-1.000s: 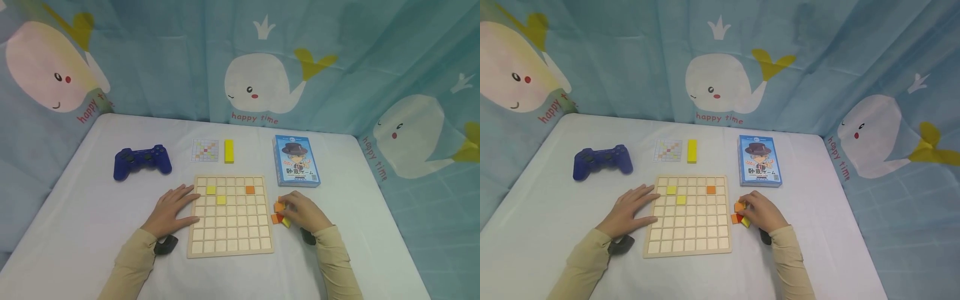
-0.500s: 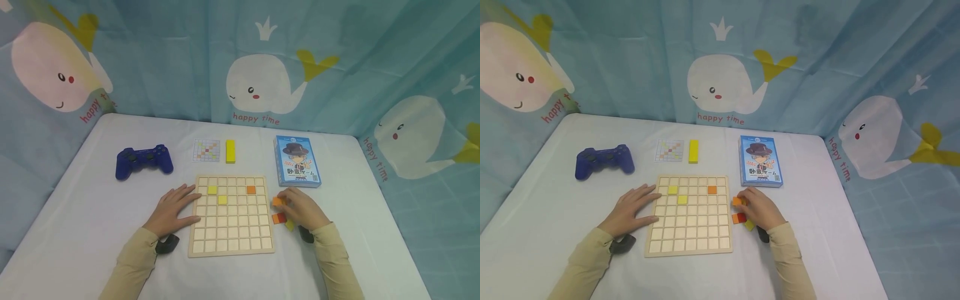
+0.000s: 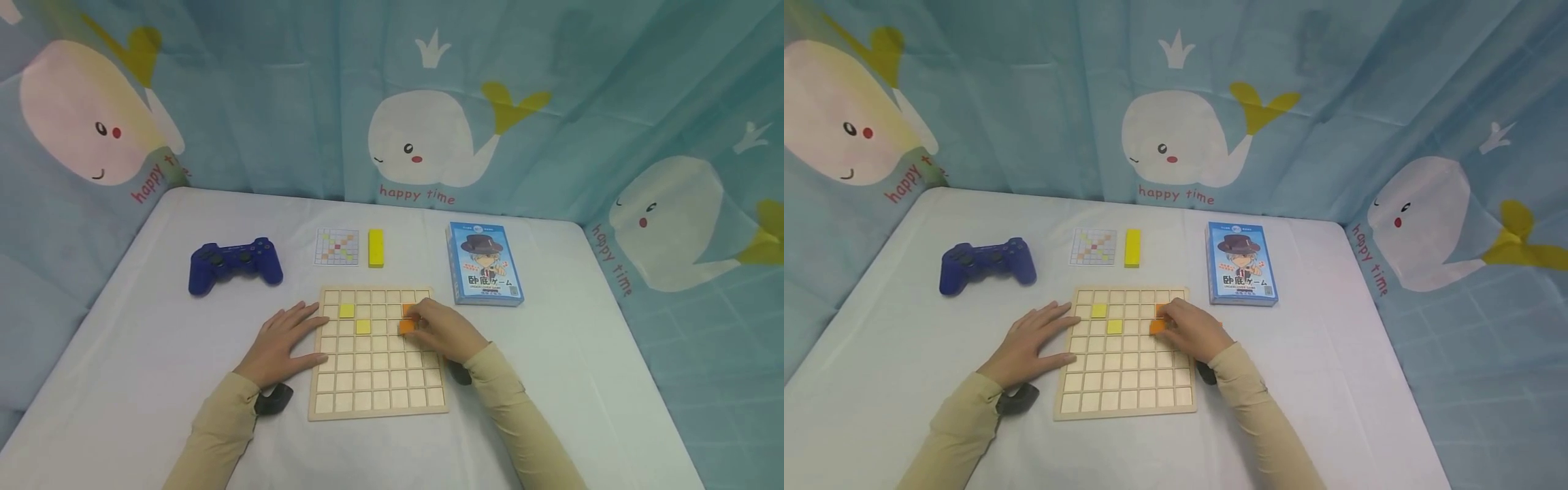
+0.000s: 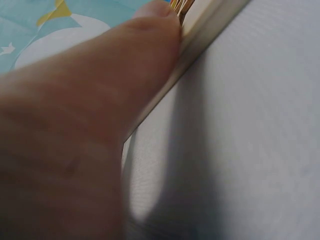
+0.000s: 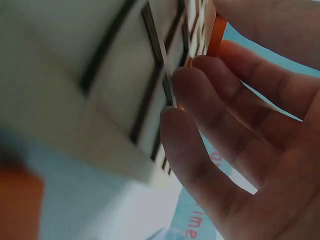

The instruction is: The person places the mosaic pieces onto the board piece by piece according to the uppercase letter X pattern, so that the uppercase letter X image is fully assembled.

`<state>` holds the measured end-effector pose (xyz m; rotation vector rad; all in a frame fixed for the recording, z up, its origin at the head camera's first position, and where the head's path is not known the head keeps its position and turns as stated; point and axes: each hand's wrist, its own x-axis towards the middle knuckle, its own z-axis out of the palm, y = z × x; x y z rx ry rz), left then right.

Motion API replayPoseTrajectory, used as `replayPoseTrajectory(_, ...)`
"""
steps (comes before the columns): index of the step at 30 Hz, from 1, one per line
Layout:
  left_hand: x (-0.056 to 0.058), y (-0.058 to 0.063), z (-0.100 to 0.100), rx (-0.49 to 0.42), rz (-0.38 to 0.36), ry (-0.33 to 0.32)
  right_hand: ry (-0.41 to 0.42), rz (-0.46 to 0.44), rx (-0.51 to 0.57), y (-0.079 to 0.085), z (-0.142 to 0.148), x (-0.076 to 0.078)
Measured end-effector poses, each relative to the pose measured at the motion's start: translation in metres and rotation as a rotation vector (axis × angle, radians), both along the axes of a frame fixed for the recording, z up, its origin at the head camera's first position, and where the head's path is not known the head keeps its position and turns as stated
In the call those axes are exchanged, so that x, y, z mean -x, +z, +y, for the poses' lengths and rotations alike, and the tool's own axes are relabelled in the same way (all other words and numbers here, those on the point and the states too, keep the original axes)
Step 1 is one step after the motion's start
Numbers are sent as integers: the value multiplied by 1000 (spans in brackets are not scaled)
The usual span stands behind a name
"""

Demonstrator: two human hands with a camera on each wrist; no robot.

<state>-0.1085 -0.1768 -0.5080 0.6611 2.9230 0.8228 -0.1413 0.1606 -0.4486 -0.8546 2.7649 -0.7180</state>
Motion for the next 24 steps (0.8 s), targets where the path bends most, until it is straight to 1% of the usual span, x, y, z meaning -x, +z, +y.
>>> replayPoseTrajectory(5, 0, 1, 0, 0, 2, 1, 14, -14, -34, -8, -12, 3)
replayPoseTrajectory(8, 0, 1, 0, 1, 4, -2, 15, 3, -35, -10, -15, 4)
replayPoseTrajectory(12, 0, 0, -1, 1, 19, -2, 24, 20, -18, -11, -16, 5)
replayPoseTrajectory(17, 0, -2, -1, -12, 44, -4, 32, 14, -16, -10, -17, 6)
replayPoseTrajectory(24, -1, -1, 0, -9, 29, -6, 34, 23, -44, -11, -19, 6)
